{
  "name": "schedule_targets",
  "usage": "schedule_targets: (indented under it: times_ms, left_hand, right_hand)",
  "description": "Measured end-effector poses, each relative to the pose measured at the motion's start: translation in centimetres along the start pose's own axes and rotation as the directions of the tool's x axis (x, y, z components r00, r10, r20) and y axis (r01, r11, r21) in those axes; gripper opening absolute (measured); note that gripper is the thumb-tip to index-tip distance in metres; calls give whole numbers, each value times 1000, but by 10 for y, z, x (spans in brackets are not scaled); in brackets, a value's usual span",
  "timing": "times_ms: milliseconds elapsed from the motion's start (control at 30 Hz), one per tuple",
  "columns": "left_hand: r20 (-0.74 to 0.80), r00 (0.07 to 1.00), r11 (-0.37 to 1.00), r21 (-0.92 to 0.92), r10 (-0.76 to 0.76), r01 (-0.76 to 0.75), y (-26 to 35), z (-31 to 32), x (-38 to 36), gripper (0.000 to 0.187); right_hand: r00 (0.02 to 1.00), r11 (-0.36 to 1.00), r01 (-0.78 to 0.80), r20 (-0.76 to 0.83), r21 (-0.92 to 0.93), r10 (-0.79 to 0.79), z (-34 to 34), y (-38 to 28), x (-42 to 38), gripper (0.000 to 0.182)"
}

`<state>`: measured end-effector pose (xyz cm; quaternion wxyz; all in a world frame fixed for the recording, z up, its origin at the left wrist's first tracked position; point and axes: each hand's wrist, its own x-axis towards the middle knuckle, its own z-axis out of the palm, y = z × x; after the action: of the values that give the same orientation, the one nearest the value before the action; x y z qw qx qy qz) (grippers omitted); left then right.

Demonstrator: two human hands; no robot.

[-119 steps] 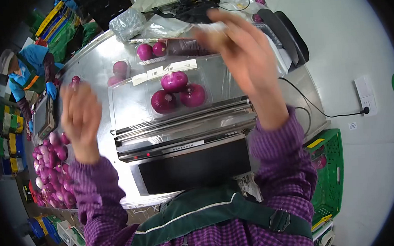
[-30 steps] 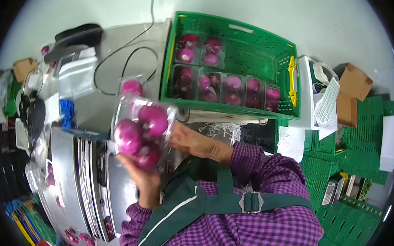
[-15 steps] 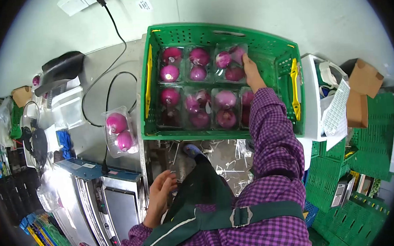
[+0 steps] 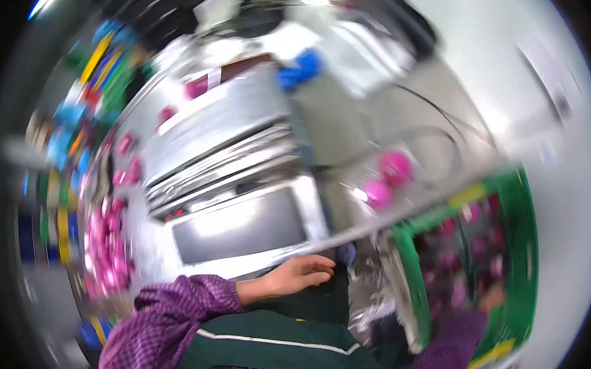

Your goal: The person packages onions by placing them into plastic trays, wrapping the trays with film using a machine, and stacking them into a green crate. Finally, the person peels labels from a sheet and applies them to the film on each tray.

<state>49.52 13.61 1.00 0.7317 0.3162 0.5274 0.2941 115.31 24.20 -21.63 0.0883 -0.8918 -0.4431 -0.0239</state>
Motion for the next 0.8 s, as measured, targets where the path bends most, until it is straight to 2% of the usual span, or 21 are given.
schedule_targets:
  times_ms: [33, 67, 100, 133, 200, 267, 300, 333, 367, 400, 433, 500, 567, 600, 667, 700, 767, 800]
  left_hand:
    - [-10, 999, 996, -84, 39, -40, 0, -13, -6, 34]
    - [-67, 996, 993, -95, 67, -73, 9, -25, -18, 33]
    - [-136, 985, 984, -128, 104, -122, 8, -43, -29, 33]
    - [-174, 977, 973, -172, 125, -155, 4, -60, -38, 33]
    - [-282, 940, 943, -216, 190, -255, 7, -89, -62, 30]
    - [-468, 849, 883, -254, 245, -395, 11, -130, -93, 25]
    - [-546, 798, 853, -261, 257, -453, 14, -152, -112, 24]
    - [-630, 724, 829, -221, 282, -514, 14, -176, -128, 23]
    - [-706, 641, 804, -174, 300, -568, 13, -201, -143, 23]
    - [-762, 573, 764, -168, 301, -624, 12, -228, -158, 22]
    - [-812, 503, 723, -155, 295, -673, 10, -260, -172, 22]
    - [-875, 423, 755, -110, 235, -647, 11, -317, -202, 23]
    - [-933, 230, 686, 24, 277, -728, 1, -388, -214, 23]
    - [-946, 174, 683, 65, 274, -727, -1, -426, -222, 23]
    - [-956, 59, 697, 167, 288, -697, -4, -512, -237, 25]
    - [-952, -2, 709, 230, 306, -667, -7, -556, -242, 28]
    - [-971, -56, 808, 225, 233, -545, -9, -644, -252, 35]
    - [-946, -174, 870, 321, 274, -374, -14, -687, -253, 38]
  right_hand:
    - [966, 992, 42, -260, 120, -9, -26, -32, -2, 37]
    - [937, 914, -143, -244, 380, 248, -27, -45, 9, 36]
    - [943, 878, -98, -238, 469, 233, -74, -109, -7, 36]
    - [955, 873, -37, -240, 487, 174, -86, -157, -7, 36]
    - [907, 763, 297, -420, 574, -37, -115, -234, -18, 35]
    - [943, 593, 328, -297, 736, -154, -168, -359, -64, 34]
    - [969, 431, 230, -167, 873, -180, -195, -423, -95, 36]
    - [946, 323, 235, -139, 917, -293, -200, -471, -108, 35]
    - [923, 227, 149, -53, 962, -381, -217, -527, -137, 34]
    - [888, 147, 114, -34, 983, -458, -216, -576, -159, 31]
    - [801, 146, 160, -42, 976, -598, -218, -626, -188, 30]
    - [590, 97, 230, -59, 968, -805, -238, -712, -260, 28]
    - [339, 1, 317, -112, 948, -934, -256, -779, -346, 24]
    - [193, -63, 376, -145, 925, -970, -261, -807, -385, 22]
    - [-53, -74, 324, -60, 943, -997, -284, -853, -472, 20]
    - [-139, -64, 281, -25, 958, -990, -285, -870, -505, 18]
    - [-303, -32, 290, 60, 957, -951, -285, -902, -560, 18]
    - [-367, -10, 314, 112, 949, -924, -287, -917, -584, 18]
